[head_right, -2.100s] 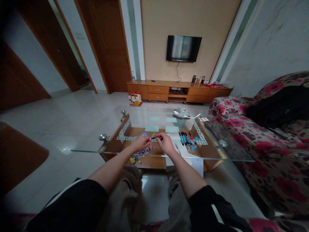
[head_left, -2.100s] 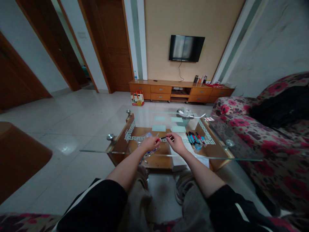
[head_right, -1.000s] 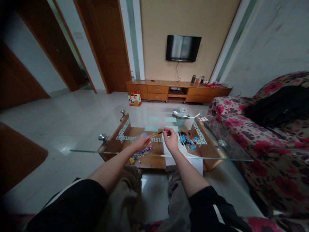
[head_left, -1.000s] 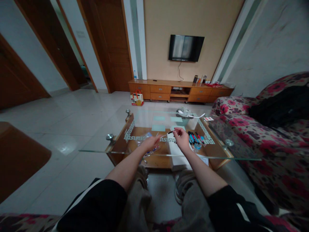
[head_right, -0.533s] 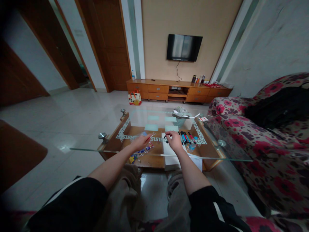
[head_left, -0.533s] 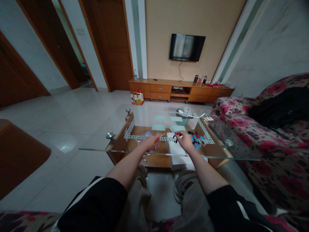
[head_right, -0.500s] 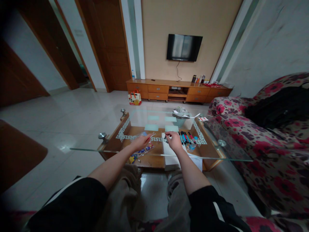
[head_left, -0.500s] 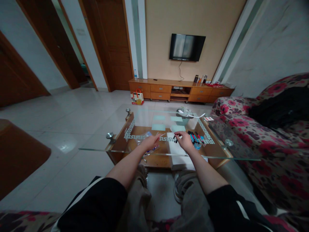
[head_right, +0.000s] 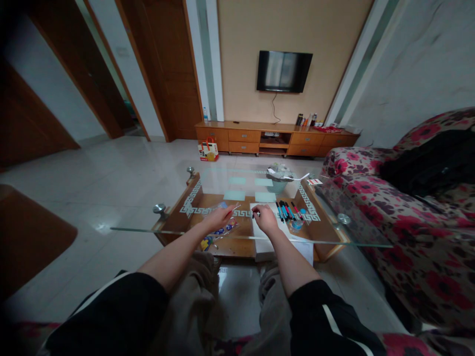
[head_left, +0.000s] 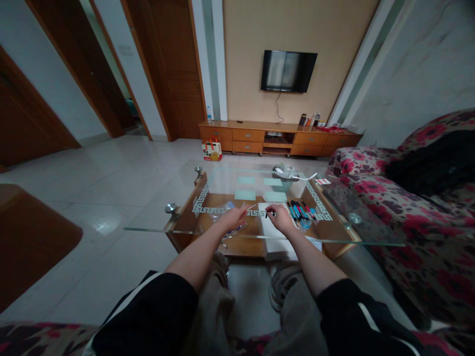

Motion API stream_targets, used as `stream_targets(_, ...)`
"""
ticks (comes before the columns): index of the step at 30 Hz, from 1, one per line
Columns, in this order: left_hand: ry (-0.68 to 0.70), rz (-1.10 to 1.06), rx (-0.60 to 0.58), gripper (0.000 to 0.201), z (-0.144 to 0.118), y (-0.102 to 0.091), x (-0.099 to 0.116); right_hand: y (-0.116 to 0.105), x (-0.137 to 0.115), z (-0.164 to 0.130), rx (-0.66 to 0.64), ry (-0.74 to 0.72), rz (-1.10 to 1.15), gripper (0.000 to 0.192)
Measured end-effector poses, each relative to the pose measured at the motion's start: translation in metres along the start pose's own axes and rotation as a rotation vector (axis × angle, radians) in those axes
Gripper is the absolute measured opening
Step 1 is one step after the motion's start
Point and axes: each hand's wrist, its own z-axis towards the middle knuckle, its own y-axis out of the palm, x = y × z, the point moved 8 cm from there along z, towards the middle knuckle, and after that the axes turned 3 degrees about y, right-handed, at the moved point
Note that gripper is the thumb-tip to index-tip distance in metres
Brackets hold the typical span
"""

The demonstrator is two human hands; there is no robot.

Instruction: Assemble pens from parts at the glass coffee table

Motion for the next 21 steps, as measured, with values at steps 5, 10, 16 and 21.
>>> stream_targets(5, 0.013, -0.012, 0.011, 0.044, 0.0, 0.001, -0.002, 0.001, 0.004, -0.001, 0.004, 0.012, -0.005, 0.029)
stream_targets(10, 0.02, -0.005, 0.019, 0.043, 0.0, -0.001, -0.001, -0.012, -0.005, -0.002, 0.08, -0.04, -0.017, 0.043)
stream_targets(16, 0.039, 0.037, -0.011, 0.042, -0.001, -0.002, 0.004, -0.029, -0.041, -0.008, 0.182, -0.157, 0.012, 0.038)
stream_targets(21, 0.08, 0.05, -0.027, 0.042, -0.002, -0.004, 0.009, -0.018, -0.066, -0.011, 0.122, -0.244, 0.029, 0.025)
